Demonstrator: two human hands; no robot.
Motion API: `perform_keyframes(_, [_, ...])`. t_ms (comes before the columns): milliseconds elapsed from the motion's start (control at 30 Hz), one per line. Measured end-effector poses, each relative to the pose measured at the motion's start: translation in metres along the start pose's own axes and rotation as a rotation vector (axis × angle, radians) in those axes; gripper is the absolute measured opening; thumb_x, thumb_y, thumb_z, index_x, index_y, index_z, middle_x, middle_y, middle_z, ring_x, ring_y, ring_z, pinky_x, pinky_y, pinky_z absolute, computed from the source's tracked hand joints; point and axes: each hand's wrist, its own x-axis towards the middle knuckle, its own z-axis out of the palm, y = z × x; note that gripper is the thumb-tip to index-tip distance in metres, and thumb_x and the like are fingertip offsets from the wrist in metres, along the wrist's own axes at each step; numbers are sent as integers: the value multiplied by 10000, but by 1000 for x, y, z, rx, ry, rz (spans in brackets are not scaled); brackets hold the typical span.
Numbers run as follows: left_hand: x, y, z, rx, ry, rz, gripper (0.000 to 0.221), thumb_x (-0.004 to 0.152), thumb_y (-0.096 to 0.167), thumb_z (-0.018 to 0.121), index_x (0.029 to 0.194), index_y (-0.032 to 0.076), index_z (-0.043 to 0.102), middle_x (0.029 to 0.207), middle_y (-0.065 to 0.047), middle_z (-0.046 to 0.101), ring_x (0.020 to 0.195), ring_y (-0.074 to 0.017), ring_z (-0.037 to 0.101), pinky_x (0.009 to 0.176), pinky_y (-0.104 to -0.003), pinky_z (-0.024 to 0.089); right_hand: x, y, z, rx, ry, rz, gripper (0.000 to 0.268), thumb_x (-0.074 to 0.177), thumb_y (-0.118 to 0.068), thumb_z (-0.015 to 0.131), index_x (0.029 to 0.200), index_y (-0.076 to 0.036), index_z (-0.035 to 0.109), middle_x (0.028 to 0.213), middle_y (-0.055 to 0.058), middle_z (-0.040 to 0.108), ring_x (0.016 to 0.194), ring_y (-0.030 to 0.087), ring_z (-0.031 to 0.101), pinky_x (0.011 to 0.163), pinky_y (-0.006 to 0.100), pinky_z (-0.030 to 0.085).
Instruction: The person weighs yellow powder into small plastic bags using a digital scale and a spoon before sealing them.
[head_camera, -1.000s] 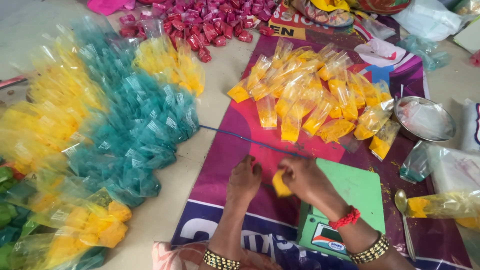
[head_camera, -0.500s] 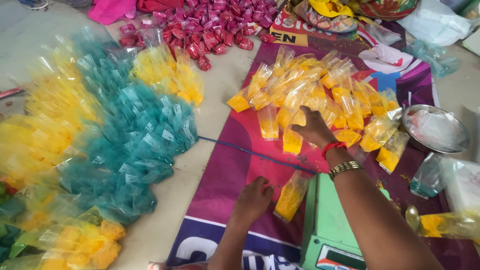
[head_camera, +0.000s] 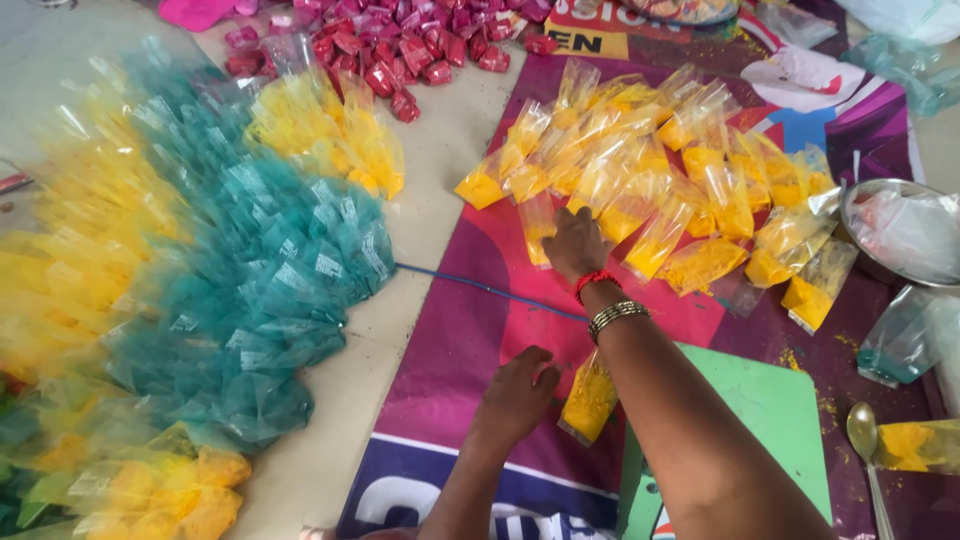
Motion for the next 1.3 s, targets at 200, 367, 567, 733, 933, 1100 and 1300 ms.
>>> perform_keyframes(200, [-1, 6, -2, -28, -4, 16, 402, 932, 323, 601, 1200, 30, 666, 1128, -229, 724, 1085, -393, 696, 955, -471, 525, 28, 28, 36, 271, 78, -99, 544, 874, -544, 701, 1232, -138, 650, 1338, 138, 644, 1297, 371, 608, 1056, 576, 514])
perform_keyframes(367, [-6, 16, -7, -53, -3, -19, 415, 928, 329, 610, 1212, 32, 666, 1133, -228, 721, 1085, -389, 697, 943, -470, 532, -12, -31, -15, 171, -78, 70, 1015, 785, -654, 823, 1490, -127, 318, 1509, 238, 297, 1375, 492, 322, 978, 792, 299])
perform_keyframes(567, [0, 7, -6, -34, 4, -9, 401, 929, 337, 611, 1199, 46, 673, 1128, -218, 728, 1073, -386, 701, 943, -466, 533, -12, -27, 12, 121, -107, 87, 577, 879, -332, 723, 1390, -180, 501, 1530, 193, 383, 1441, 430, 392, 1032, 778, 354])
perform_keyframes(733, [12, -5, -5, -15, 82, -21, 380, 919, 304, 598, 1201, 60, 670, 1152, -212, 726, 1077, -405, 690, 957, -483, 516, 2, 25, 46, 97, -61, -146, 359, 866, -214, 680, 1191, -84, 602, 1246, 252, 605, 1216, 447, 572, 950, 606, 507])
perform_keyframes(933, [13, -5, -12, -39, 230, -10, 371, 926, 283, 610, 1208, 50, 668, 1189, -213, 712, 1139, -408, 664, 983, -485, 505, -47, 35, -4, 326, 13, -258, 171, 841, -57, 615, 995, 2, 658, 952, 246, 699, 946, 408, 699, 798, 480, 548])
perform_keyframes(1100, [14, -5, -13, -44, 258, -33, 387, 928, 279, 623, 1240, 52, 656, 1211, -207, 707, 1145, -398, 659, 988, -481, 497, -65, 33, -28, 422, 3, -203, 164, 907, -21, 570, 1035, -5, 673, 936, 219, 719, 876, 326, 739, 762, 426, 564])
perform_keyframes(1300, [18, -6, -18, -58, 221, -134, 428, 926, 311, 613, 1285, 79, 628, 1184, -187, 719, 1039, -349, 728, 967, -455, 528, -87, 24, -41, 415, 17, -375, 163, 884, 42, 586, 1010, 27, 689, 975, 176, 721, 861, 247, 733, 771, 381, 582])
